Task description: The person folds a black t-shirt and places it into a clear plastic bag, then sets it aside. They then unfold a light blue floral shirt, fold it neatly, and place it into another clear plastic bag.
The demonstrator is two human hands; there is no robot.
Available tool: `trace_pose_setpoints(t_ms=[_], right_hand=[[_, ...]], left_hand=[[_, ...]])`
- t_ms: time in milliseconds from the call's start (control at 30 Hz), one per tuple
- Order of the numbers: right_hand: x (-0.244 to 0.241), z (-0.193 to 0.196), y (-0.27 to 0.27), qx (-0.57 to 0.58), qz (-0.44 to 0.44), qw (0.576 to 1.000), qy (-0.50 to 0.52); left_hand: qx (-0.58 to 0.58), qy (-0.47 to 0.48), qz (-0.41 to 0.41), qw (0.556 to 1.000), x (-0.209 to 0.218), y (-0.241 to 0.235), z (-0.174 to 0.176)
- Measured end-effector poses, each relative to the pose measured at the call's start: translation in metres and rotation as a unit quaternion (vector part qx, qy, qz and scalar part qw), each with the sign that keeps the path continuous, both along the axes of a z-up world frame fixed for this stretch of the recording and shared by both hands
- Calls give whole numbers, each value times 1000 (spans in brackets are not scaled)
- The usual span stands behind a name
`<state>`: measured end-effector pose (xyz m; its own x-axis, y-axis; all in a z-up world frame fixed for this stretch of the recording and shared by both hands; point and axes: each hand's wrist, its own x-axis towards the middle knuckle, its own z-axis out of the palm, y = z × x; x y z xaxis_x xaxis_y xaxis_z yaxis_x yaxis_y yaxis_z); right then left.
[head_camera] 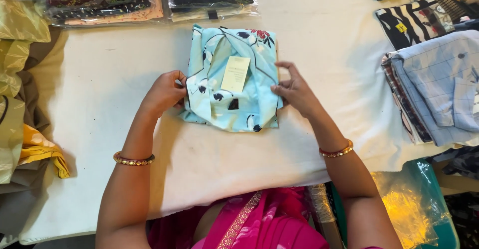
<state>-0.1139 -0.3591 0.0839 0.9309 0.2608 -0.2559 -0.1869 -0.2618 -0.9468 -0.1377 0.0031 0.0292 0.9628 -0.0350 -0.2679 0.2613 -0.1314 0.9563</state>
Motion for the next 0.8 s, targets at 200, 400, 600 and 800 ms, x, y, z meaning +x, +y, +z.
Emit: trace_pose_setpoints(t_ms=[200, 400, 600, 800], right_hand=[[11, 1, -5, -217, 88, 972, -22], [94, -19, -13, -205, 2, 964, -172], [144, -33, 15, -81, -110, 984, -112], [140, -35, 21, -62, -141, 983, -95]], left_hand=[[133, 83, -31, 987, -2, 5, 25], [113, -103, 44, 987, 68, 22, -22], [-45, -105, 130, 985, 145, 0, -26], [-70, -54, 131, 987, 158, -10, -21]])
